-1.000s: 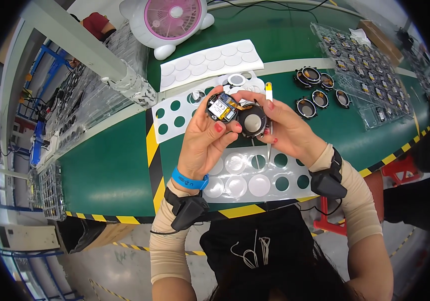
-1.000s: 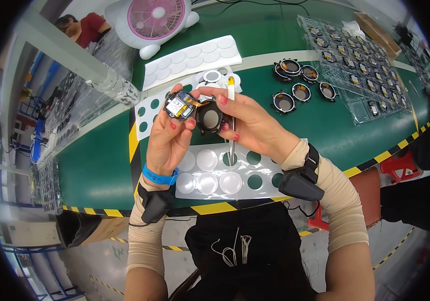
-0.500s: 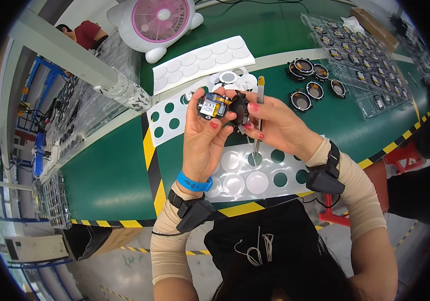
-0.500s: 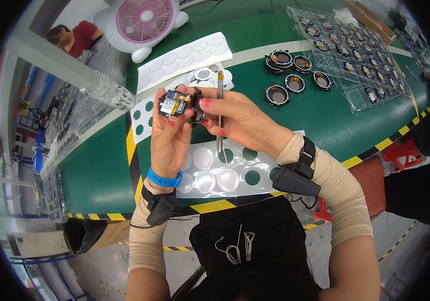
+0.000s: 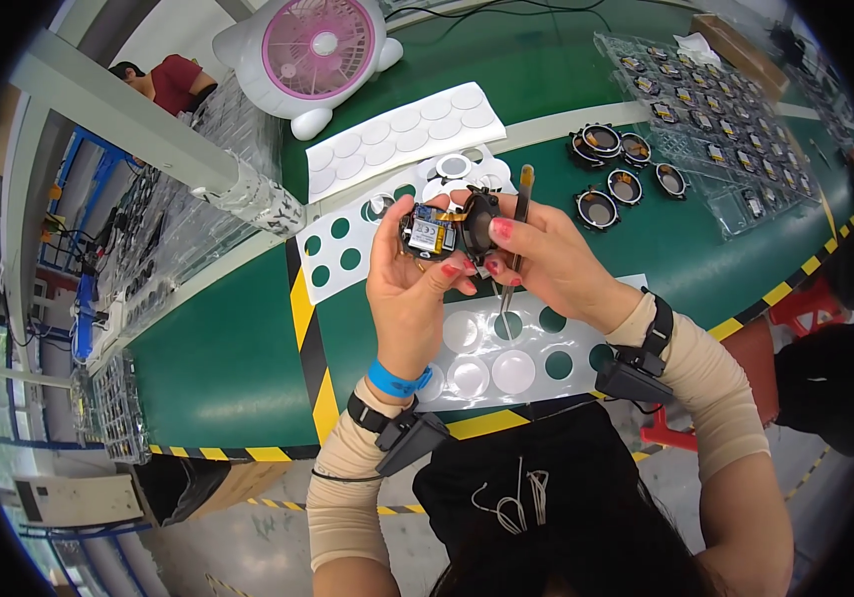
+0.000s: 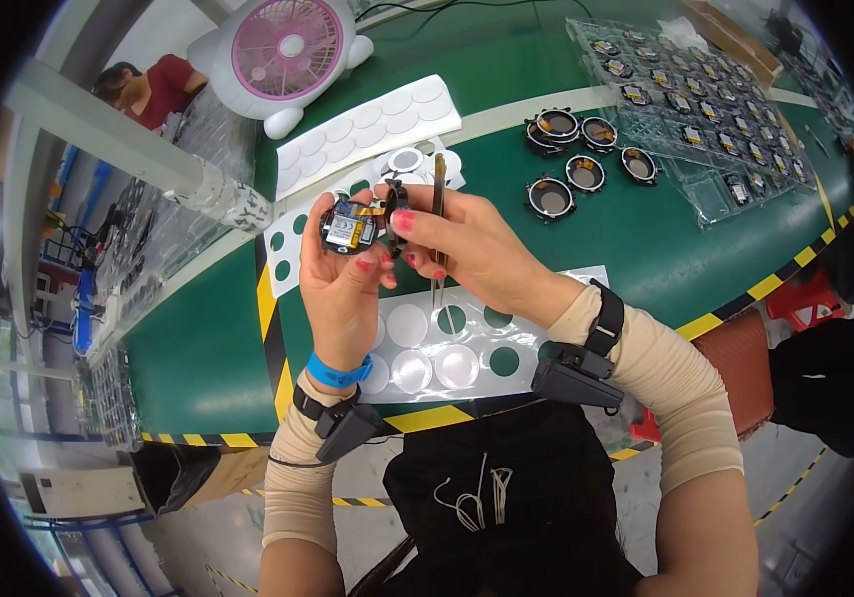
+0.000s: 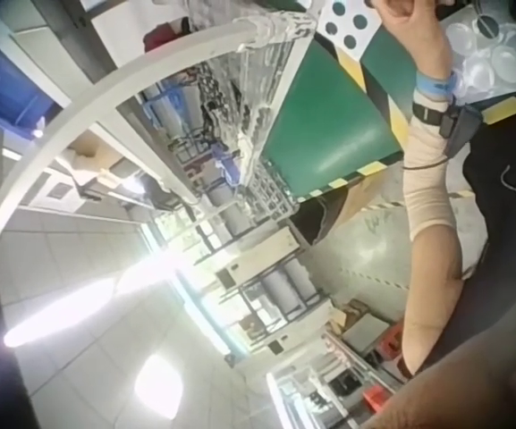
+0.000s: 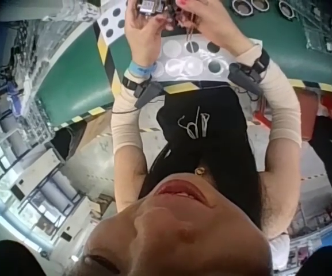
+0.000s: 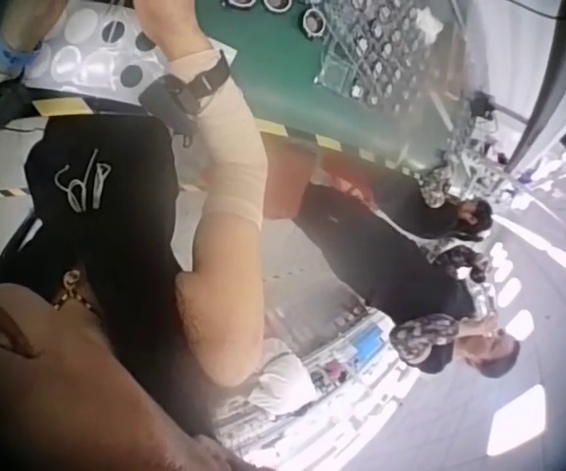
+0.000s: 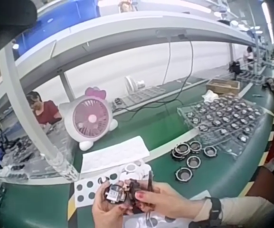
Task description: The person picks up a watch case and a circuit board, fits the board into the case, and uses tweezers to press down the internal components. They then place the back cover onto the watch case and press it firmly into place by hand.
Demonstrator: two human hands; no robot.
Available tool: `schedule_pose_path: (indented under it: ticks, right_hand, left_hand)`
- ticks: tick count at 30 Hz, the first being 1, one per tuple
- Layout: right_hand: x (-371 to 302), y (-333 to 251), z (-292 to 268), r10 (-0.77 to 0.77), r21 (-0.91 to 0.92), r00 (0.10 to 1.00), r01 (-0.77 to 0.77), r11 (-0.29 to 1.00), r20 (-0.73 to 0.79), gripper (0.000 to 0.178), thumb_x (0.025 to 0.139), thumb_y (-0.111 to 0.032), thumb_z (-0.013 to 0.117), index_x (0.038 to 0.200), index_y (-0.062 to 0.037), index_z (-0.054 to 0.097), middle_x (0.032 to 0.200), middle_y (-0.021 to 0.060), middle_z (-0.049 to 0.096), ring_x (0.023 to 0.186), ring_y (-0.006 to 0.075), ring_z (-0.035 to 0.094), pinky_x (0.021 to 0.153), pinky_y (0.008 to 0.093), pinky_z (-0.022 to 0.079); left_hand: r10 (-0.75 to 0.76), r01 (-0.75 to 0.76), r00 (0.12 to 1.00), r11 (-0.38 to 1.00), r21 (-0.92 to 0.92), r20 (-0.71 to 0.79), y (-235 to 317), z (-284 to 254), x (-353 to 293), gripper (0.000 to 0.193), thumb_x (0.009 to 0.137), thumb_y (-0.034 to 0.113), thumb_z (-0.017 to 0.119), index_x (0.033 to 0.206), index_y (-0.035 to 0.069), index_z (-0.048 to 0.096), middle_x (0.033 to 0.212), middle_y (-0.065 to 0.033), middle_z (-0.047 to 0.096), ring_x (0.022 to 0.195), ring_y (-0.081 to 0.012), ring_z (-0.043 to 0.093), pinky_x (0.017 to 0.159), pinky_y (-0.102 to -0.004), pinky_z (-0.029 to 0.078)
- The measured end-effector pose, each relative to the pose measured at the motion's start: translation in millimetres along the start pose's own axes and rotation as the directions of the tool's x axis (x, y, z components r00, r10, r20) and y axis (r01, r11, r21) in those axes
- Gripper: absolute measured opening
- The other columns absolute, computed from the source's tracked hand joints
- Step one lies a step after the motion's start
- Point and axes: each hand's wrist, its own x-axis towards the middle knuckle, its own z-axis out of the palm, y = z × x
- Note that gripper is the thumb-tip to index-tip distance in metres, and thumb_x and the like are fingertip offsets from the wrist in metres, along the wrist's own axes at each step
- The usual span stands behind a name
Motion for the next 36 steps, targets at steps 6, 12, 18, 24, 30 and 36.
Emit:
schedule_pose_path:
  ticks: [6,12,18,24,30,36]
  right_hand:
    - [5.0,4.8,-3.4,0.066,0.184,0.996,-0.078,0.980,0.067,0.051,0.087,-0.023,0.054,0.130,-0.0017,0.037,0.095,0.0040,0.053,0.069,0.0065,0.043,0.056,0.0195,0.034]
    - [5.8,1.5,2.6,0.006,-0.021,0.999,-0.006,1.000,0.034,0.062,0.079,-0.015,0.065,0.131,-0.0021,0.033,0.107,0.0064,0.053,0.074,0.0078,0.047,0.057,0.0206,0.037]
    - [11.0,-10.9,6.4,-0.165,-0.118,0.982,0.175,0.977,0.093,0.078,0.074,-0.017,0.070,0.136,-0.0028,0.025,0.123,0.0102,0.048,0.084,0.0096,0.051,0.061,0.0213,0.040]
    - [4.6,-17.9,7.4,-0.076,-0.037,0.992,0.080,0.996,0.102,0.083,0.071,-0.021,0.073,0.136,-0.0046,0.025,0.119,0.0097,0.049,0.081,0.0091,0.053,0.058,0.0190,0.041]
    - [3.4,-8.6,-3.4,-0.025,-0.140,0.998,0.033,0.990,0.060,0.080,0.070,-0.021,0.074,0.134,-0.0035,0.029,0.110,0.0062,0.053,0.076,0.0080,0.053,0.055,0.0174,0.041]
    - [1.9,-3.7,-0.9,-0.053,-0.199,0.997,0.063,0.978,0.058,0.072,0.072,-0.018,0.072,0.131,-0.0018,0.034,0.104,0.0048,0.054,0.077,0.0064,0.052,0.059,0.0178,0.041]
  left_hand:
    - [0.121,-0.112,0.992,0.965,0.238,-0.023,-0.7,5.3,-5.8,0.062,0.077,-0.009,0.057,0.132,-0.001,0.028,0.123,-0.0148,0.043,0.093,-0.0182,0.057,0.065,-0.0263,0.054]
    - [0.268,-0.263,0.962,0.842,0.471,0.059,2.9,3.9,-8.1,0.060,0.076,-0.010,0.057,0.130,-0.002,0.032,0.120,-0.0141,0.044,0.095,-0.0194,0.056,0.067,-0.0260,0.054]
    - [0.291,-0.319,0.947,0.793,0.518,0.139,-0.4,-3.5,-10.4,0.061,0.078,-0.013,0.050,0.133,-0.002,0.027,0.123,-0.0161,0.043,0.090,-0.0192,0.058,0.070,-0.0268,0.052]
    - [0.311,-0.348,0.937,0.828,0.439,0.158,-1.6,0.8,-7.3,0.060,0.073,-0.011,0.060,0.127,-0.003,0.036,0.121,-0.0138,0.040,0.098,-0.0224,0.056,0.072,-0.0276,0.056]
    - [0.333,-0.364,0.930,0.770,0.524,0.156,-1.1,3.8,-6.8,0.060,0.071,-0.010,0.062,0.126,-0.001,0.039,0.122,-0.0139,0.040,0.099,-0.0217,0.055,0.072,-0.0277,0.056]
    - [0.352,-0.418,0.903,0.585,0.695,0.247,2.1,1.6,-5.9,0.060,0.069,-0.010,0.064,0.124,0.000,0.043,0.124,-0.0156,0.042,0.101,-0.0236,0.054,0.073,-0.0278,0.056]
